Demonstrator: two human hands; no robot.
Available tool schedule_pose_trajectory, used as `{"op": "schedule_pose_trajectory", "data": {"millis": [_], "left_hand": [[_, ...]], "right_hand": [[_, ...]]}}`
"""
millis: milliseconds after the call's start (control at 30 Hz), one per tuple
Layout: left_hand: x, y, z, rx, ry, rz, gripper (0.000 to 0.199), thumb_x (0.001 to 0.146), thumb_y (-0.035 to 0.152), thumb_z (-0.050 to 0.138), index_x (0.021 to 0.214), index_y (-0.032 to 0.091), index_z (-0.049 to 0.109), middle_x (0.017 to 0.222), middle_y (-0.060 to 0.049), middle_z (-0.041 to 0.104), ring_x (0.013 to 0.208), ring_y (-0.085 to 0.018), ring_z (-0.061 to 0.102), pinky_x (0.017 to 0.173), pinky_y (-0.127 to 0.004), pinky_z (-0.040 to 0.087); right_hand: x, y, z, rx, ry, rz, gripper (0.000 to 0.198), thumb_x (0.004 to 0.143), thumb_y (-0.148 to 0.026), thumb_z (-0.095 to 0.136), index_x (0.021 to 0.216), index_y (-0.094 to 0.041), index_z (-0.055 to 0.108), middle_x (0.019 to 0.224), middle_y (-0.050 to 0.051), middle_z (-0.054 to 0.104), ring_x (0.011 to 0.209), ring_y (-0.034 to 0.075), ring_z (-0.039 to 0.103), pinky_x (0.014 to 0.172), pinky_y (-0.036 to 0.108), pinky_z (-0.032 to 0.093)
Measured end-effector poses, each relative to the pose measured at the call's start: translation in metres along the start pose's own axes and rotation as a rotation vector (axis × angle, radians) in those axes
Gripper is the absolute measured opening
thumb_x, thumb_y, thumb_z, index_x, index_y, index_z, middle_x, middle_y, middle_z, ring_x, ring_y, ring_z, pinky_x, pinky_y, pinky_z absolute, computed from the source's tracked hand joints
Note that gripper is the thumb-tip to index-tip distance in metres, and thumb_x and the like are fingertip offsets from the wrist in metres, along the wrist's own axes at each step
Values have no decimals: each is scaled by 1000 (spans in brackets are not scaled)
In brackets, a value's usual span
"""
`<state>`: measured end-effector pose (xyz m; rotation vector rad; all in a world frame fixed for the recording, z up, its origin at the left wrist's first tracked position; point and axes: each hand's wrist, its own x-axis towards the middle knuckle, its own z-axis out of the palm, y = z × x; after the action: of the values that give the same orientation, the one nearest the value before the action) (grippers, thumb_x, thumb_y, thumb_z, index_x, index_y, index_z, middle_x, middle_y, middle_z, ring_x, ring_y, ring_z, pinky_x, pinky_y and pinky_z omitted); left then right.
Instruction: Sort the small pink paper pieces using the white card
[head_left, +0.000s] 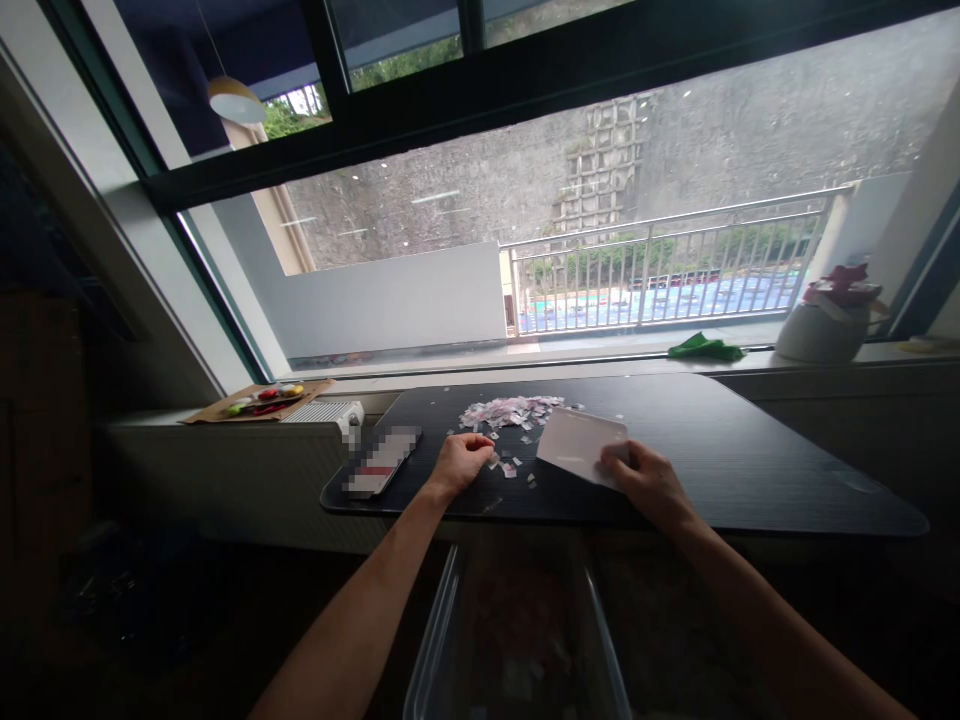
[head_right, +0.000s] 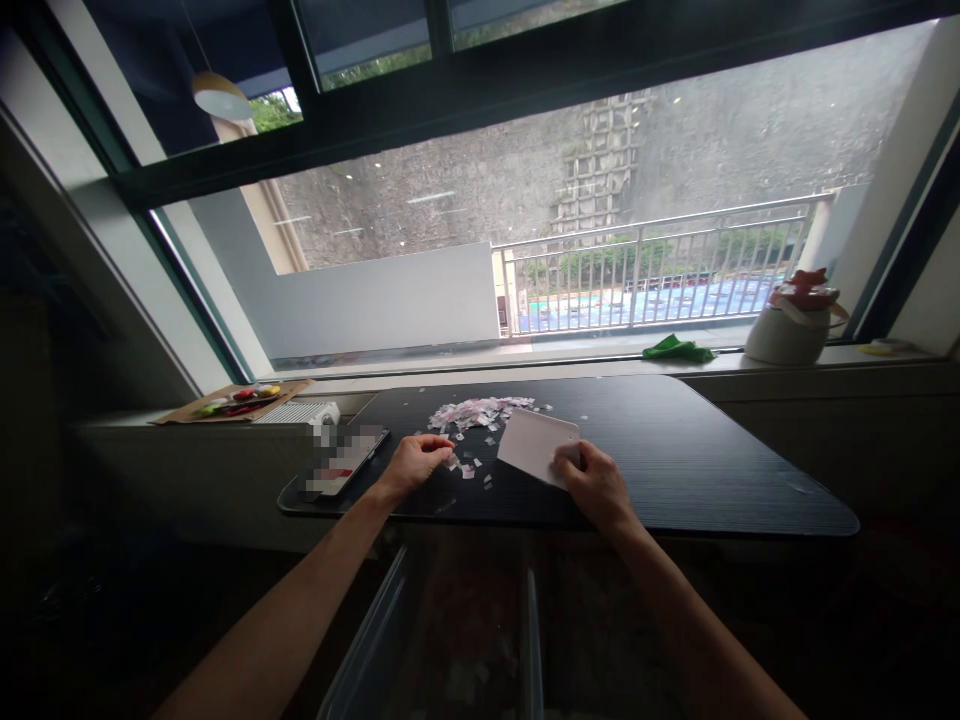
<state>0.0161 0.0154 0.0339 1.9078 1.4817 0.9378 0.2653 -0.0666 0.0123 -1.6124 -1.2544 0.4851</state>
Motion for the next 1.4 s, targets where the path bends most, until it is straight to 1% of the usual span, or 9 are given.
{"op": "schedule_pose_trajectory", "data": {"millis": [167,333,500,633,900,1000,1133,1233,1400], "left_hand": [[1,-1,-6,175,43,-18,22,77,23,53,84,18,74,87,-4,74,90,-22,64,83,-31,48],[-5,9,-2,416,32,158,22,75,21,54,84,26,73,97,-2,72,103,-23,57,99,-42,35],[-4,20,6,512,-131,151,18,72,36,59,70,24,73,82,-4,72,97,-25,58,96,-42,35],[3,23,10,563,-183,125,20,64,43,65,66,23,71,79,-5,71,96,-28,58,93,-43,37],[7,29,15,501,-244,109,11,66,25,62,59,21,69,75,-5,71,90,-26,61,94,-43,36],[6,29,8,454,-248,101,15,70,26,57,67,22,72,74,-3,72,84,-22,63,92,-39,39],[8,26,-1,254,-281,75,23,72,27,53,78,18,74,74,-3,72,76,-19,64,74,-28,47],[10,23,-4,54,-318,37,23,67,22,55,79,13,74,71,-5,72,68,-17,63,62,-23,47],[16,16,-1,109,-223,40,19,67,24,58,72,12,72,63,-3,68,62,-14,61,58,-21,46]], "right_hand": [[0,0,0,-16,12,-15,22,69,-38,54,76,-19,63,75,4,67,70,19,59,63,29,42],[-1,-2,-1,-18,-3,-8,22,69,-38,54,76,-19,64,74,5,66,68,19,58,60,29,42],[0,-1,0,-27,25,-38,21,68,-37,53,73,-19,63,70,3,64,67,18,57,61,29,42],[0,0,1,-43,5,-33,21,70,-37,52,74,-19,62,71,3,63,68,19,57,60,29,42],[0,2,1,-20,-22,-16,22,71,-38,52,78,-19,61,75,5,64,67,19,58,57,29,42],[0,0,0,-28,-19,-22,22,71,-38,52,77,-19,61,75,5,64,68,20,58,59,30,42],[-1,-3,0,-43,-21,-15,23,71,-37,51,80,-18,62,78,6,65,73,21,59,62,30,43],[-1,-3,0,-26,-9,-14,23,71,-36,52,80,-18,63,76,5,65,73,20,59,63,30,43],[-1,-2,0,-63,-8,-21,26,71,-37,50,81,-17,63,76,5,66,71,20,59,62,30,43]]}}
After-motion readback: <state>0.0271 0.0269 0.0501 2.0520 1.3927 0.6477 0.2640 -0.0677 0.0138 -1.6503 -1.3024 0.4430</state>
